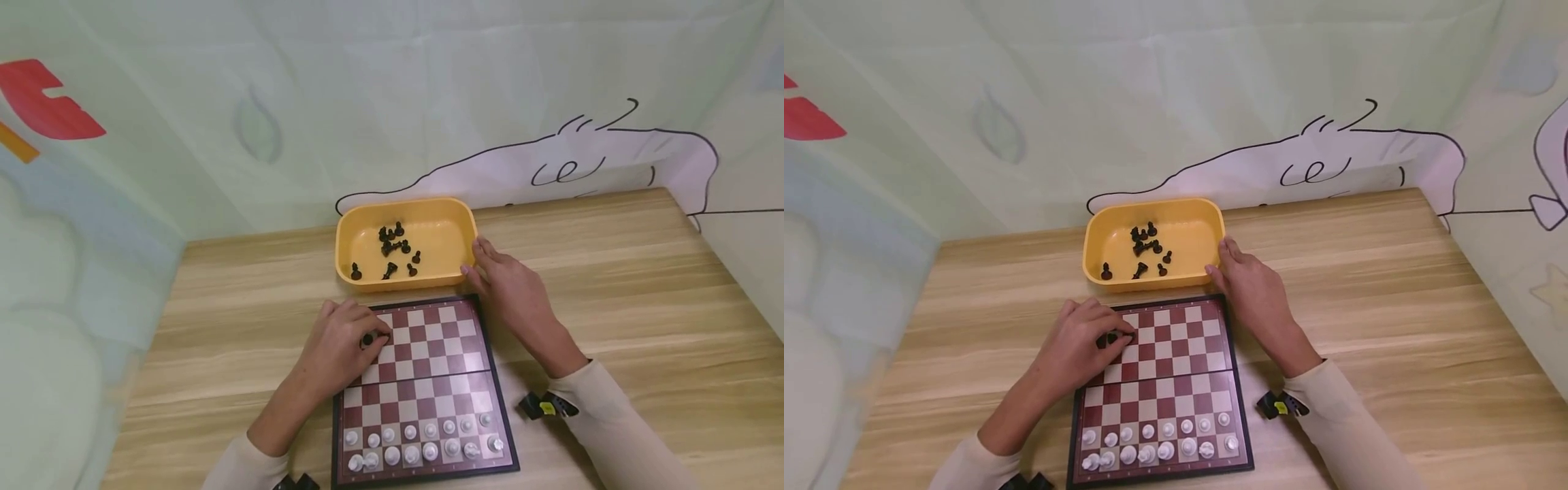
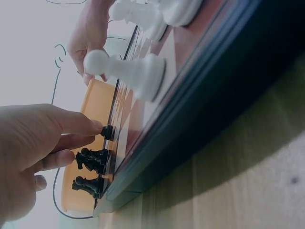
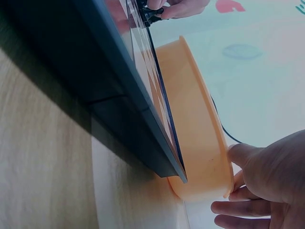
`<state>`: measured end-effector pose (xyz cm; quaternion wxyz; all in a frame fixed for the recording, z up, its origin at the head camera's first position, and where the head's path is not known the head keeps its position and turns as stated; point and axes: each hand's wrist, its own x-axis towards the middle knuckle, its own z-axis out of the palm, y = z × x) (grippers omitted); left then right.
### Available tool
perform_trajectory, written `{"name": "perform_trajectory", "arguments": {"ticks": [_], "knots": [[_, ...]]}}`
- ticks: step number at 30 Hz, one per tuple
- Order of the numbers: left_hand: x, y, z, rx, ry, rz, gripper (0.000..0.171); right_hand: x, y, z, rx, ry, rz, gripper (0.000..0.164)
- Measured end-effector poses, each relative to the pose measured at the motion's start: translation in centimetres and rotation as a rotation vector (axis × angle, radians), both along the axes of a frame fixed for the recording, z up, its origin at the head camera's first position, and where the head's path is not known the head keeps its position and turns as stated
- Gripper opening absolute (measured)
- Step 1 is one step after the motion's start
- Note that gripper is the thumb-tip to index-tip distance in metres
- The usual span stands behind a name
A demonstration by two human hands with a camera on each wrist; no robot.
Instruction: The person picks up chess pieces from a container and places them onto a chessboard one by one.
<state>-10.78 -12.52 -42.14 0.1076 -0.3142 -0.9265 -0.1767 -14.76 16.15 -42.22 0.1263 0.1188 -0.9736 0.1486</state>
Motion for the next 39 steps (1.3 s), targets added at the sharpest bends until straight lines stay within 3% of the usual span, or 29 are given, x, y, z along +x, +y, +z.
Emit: {"name": "perform_trajectory", "arguments": {"ticks": [17, 24, 33, 39], "knots": [[0.0, -0.2, 0.1, -0.033, -0.022, -0.022, 0.015, 0.1, 0.0, -0.2, 0.001, -0.015, -0.006, 0.060], [-0.1, -0.3, 0.8, 0.063, -0.042, -0.034, 0.016, 0.1, -0.1, -0.3, 0.011, -0.005, -0.007, 0.061], [-1.1, -0.7, 2.1, 0.095, -0.017, -0.032, 0.016, 0.0, -0.1, 0.1, 0.001, 0.011, 0.010, 0.059], [-2.4, -0.8, 2.9, 0.108, 0.054, -0.044, 0.014, 0.1, -0.1, 0.0, -0.006, 0.010, 0.010, 0.059]]}}
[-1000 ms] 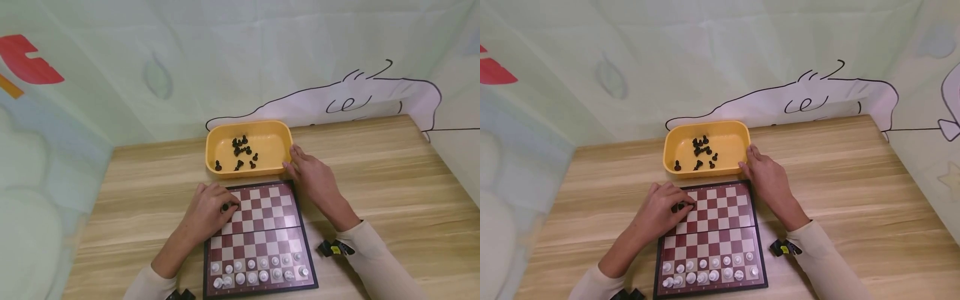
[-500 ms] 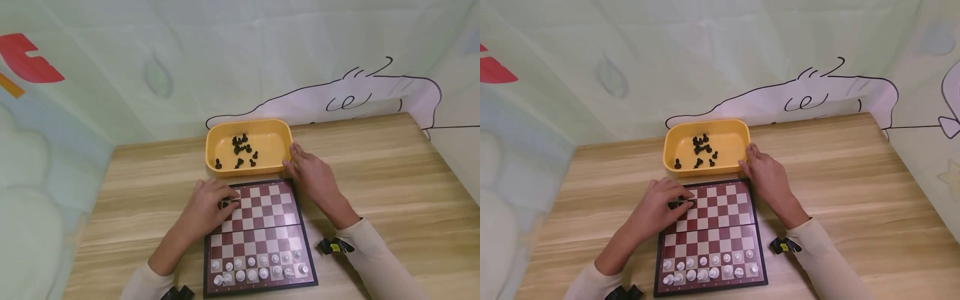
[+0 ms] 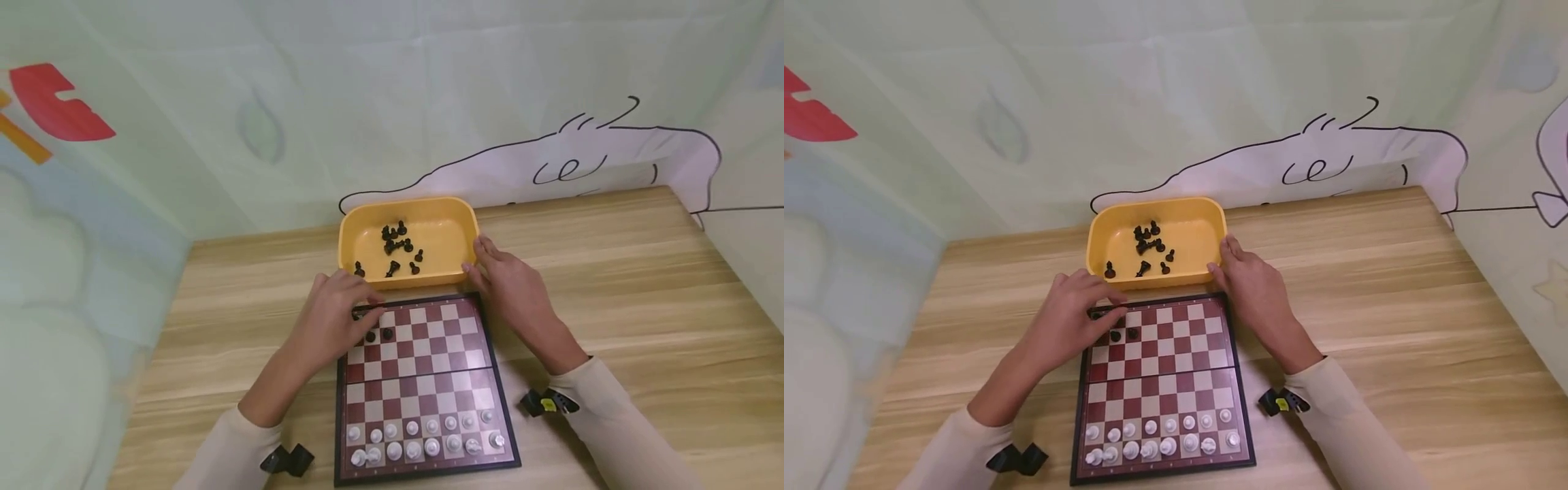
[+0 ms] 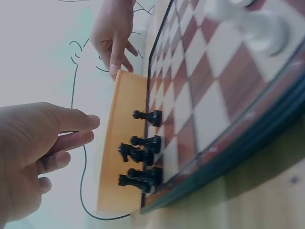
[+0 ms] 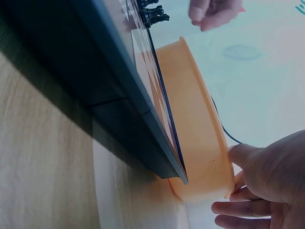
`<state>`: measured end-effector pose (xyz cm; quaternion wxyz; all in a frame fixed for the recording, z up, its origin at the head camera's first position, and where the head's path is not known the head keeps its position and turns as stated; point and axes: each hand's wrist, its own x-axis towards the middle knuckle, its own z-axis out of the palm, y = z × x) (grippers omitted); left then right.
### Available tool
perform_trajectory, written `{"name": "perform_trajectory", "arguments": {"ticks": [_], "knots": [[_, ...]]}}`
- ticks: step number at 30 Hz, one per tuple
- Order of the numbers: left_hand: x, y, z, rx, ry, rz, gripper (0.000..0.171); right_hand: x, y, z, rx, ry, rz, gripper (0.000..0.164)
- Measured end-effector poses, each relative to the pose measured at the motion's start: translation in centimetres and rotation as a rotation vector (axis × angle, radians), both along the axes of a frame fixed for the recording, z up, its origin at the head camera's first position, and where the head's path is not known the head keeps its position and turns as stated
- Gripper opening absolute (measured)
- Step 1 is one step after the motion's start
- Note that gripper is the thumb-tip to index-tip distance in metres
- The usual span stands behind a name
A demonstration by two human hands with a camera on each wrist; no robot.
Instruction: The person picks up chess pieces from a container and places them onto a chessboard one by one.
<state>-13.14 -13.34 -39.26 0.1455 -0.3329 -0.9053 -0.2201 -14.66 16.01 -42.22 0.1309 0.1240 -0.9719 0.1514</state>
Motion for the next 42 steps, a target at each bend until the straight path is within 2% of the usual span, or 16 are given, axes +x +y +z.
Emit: {"name": "perform_trajectory", "arguments": {"ticks": [5, 13, 24, 33, 37, 42], "knots": [[-1.6, 0.2, 0.8, 0.019, 0.034, 0.024, 0.013, -0.1, 0.0, -0.2, 0.006, -0.012, -0.008, 0.060], [-3.5, 0.0, 1.4, -0.016, -0.001, 0.083, 0.014, 0.0, -0.1, -0.2, 0.008, -0.014, -0.007, 0.059], [-6.6, -0.2, 1.4, -0.099, -0.056, 0.138, 0.011, 0.0, 0.1, 0.0, 0.003, -0.019, -0.008, 0.060], [-8.4, -0.2, 0.7, -0.213, -0.132, 0.211, 0.011, 0.1, 0.2, -0.2, 0.000, -0.008, -0.003, 0.059], [-8.8, -0.1, 0.5, -0.307, -0.165, 0.234, 0.014, 0.2, 0.1, -0.2, -0.003, -0.027, 0.000, 0.059], [-9.4, 0.3, 0.4, -0.442, -0.186, 0.243, 0.015, 0.2, -0.1, -0.1, 0.000, -0.009, -0.003, 0.059]]}}
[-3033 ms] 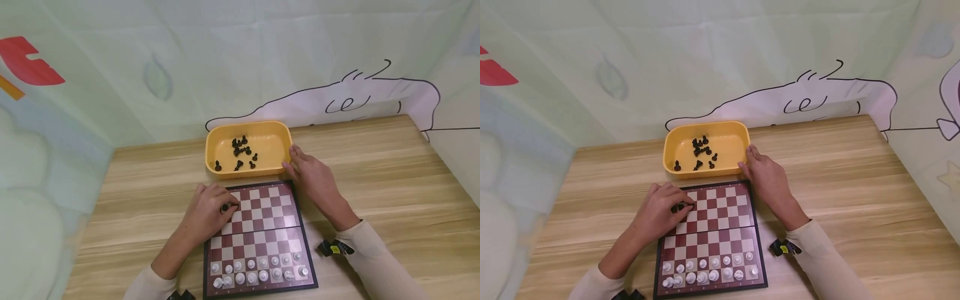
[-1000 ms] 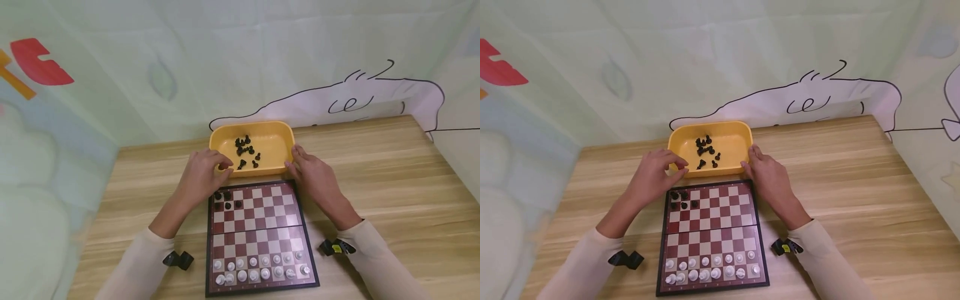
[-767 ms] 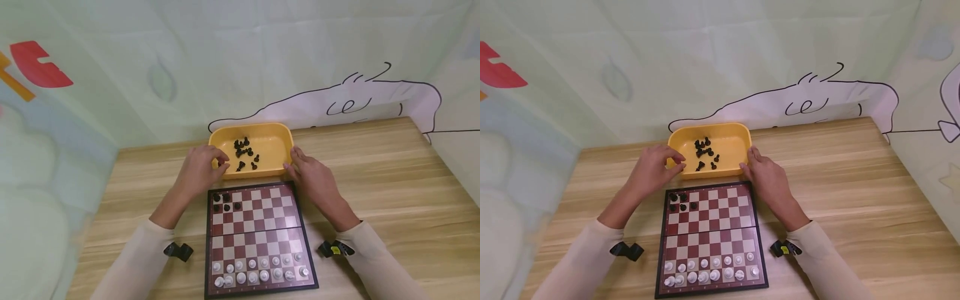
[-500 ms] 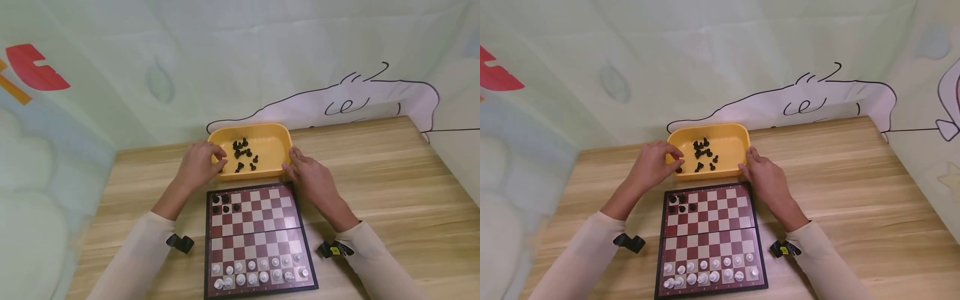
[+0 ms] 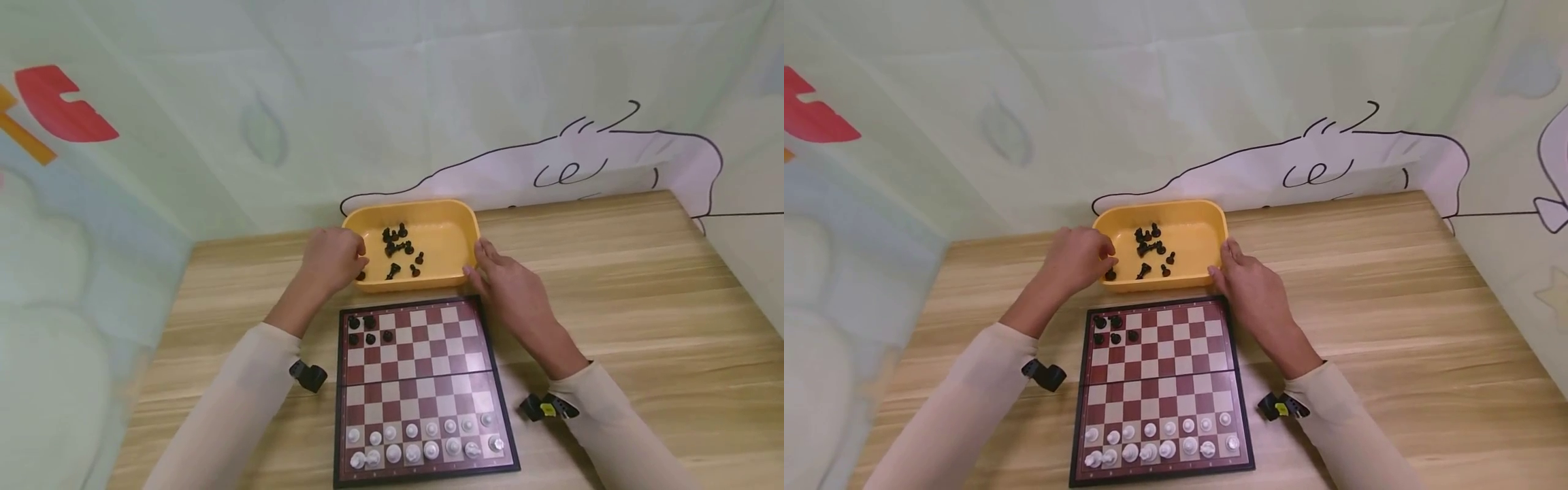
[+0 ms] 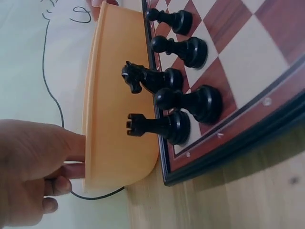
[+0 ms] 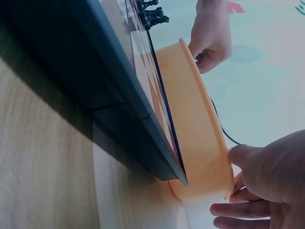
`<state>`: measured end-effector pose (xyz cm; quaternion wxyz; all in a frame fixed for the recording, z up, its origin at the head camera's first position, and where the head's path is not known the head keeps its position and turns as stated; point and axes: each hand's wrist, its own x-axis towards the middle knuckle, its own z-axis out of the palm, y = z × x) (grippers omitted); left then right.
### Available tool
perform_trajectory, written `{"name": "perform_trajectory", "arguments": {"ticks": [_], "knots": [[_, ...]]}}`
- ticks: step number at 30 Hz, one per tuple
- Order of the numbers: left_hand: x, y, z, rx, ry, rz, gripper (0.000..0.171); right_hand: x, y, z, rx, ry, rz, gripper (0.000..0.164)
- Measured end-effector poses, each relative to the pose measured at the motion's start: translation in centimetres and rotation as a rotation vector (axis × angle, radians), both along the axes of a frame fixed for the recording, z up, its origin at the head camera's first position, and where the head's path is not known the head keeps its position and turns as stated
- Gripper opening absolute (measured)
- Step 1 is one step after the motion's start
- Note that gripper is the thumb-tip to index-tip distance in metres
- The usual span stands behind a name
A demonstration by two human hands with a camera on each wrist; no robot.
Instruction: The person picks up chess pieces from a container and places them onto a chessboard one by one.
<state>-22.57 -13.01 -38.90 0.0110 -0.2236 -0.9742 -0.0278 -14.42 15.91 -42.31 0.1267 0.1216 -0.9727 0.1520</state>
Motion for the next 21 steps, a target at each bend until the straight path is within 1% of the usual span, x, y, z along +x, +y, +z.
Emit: {"name": "perform_trajectory", "arguments": {"ticks": [3, 5, 6, 9, 11, 13, 17, 21], "knots": [[-0.5, 0.6, -0.3, -0.101, -0.018, 0.010, 0.024, 0.0, 0.1, -0.2, 0.007, 0.012, 0.003, 0.059], [-0.7, 1.0, -0.4, -0.164, -0.015, 0.015, 0.029, 0.0, 0.1, -0.2, 0.012, 0.022, 0.006, 0.059], [-0.8, 1.2, -0.5, -0.192, -0.007, 0.019, 0.030, 0.0, 0.2, -0.2, 0.011, 0.028, 0.006, 0.058], [-1.0, 1.7, -0.8, -0.251, 0.024, 0.031, 0.021, 0.0, 0.3, -0.3, 0.014, 0.032, 0.005, 0.058], [-1.1, 2.0, -0.9, -0.280, 0.030, 0.036, 0.018, 0.0, 0.3, -0.3, 0.013, 0.031, 0.008, 0.058], [-1.2, 2.2, -1.0, -0.302, 0.032, 0.032, 0.020, 0.0, 0.3, -0.4, 0.018, 0.031, 0.008, 0.058], [-1.1, 2.5, -1.1, -0.324, 0.022, 0.021, 0.021, -0.1, 0.2, -0.5, 0.017, 0.040, 0.004, 0.057], [-1.1, 2.8, -1.1, -0.332, -0.008, 0.020, 0.015, -0.2, 0.2, -0.5, 0.018, 0.035, 0.000, 0.057]]}}
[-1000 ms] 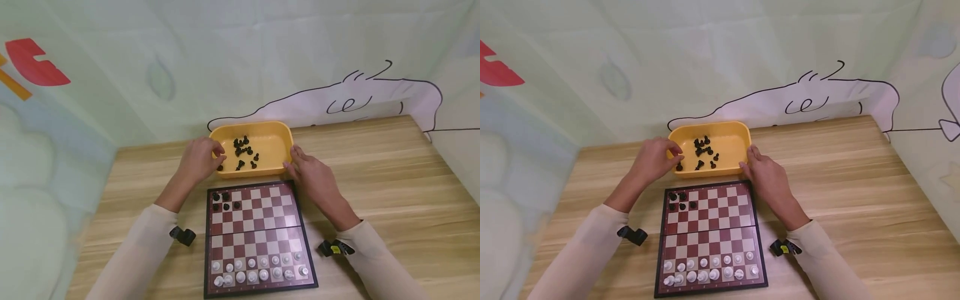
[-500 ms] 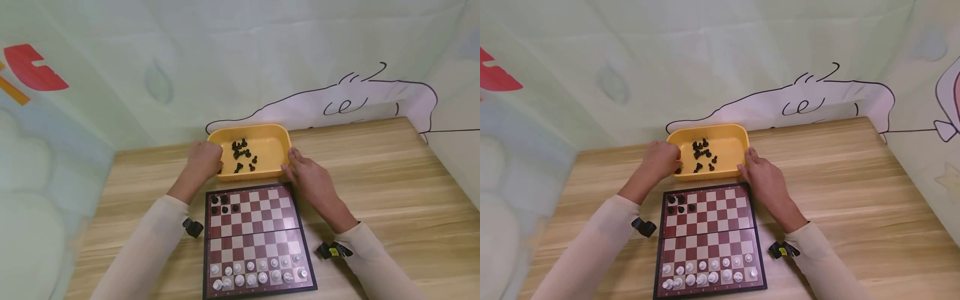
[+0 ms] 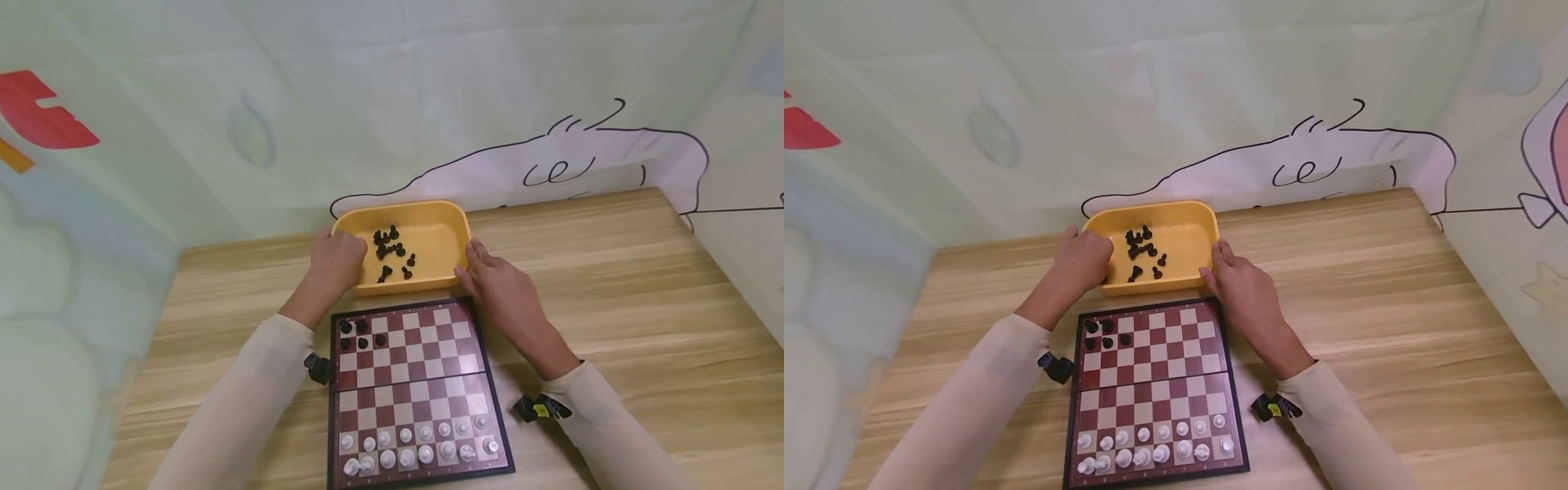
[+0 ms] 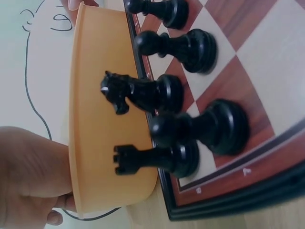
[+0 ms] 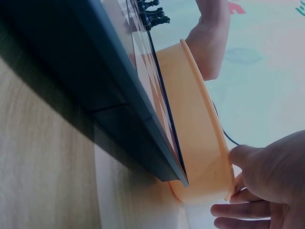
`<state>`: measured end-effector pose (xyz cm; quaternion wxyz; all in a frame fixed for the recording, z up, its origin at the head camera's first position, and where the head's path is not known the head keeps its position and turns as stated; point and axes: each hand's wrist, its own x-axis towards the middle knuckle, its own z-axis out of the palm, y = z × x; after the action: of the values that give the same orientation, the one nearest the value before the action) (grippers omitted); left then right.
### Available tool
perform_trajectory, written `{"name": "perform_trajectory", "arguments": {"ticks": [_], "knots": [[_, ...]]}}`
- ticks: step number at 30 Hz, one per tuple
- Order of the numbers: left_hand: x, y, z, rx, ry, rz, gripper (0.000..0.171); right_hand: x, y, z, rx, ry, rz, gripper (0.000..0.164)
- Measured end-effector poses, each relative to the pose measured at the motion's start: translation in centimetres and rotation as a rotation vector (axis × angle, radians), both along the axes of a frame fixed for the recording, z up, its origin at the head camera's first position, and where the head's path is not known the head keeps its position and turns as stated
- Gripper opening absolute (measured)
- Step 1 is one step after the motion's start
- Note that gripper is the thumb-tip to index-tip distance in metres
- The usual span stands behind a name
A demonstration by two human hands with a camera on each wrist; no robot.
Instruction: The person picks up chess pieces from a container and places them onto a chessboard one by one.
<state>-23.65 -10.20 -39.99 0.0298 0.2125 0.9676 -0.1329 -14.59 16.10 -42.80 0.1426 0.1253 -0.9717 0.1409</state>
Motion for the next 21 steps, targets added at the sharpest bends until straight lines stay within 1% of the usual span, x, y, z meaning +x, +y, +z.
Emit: {"name": "perform_trajectory", "arguments": {"ticks": [7, 14, 21], "knots": [[0.16, 0.67, -0.06, -0.007, -0.014, 0.021, 0.014, 0.00, 0.10, -0.03, -0.001, 0.001, 0.009, 0.058], [0.06, 0.51, -0.25, -0.005, -0.022, 0.034, 0.012, -0.08, -0.06, 0.09, 0.002, -0.014, 0.010, 0.058], [0.06, 0.09, -0.31, 0.048, 0.007, 0.030, 0.014, -0.14, -0.15, -0.02, 0.012, -0.031, 0.004, 0.058]]}}
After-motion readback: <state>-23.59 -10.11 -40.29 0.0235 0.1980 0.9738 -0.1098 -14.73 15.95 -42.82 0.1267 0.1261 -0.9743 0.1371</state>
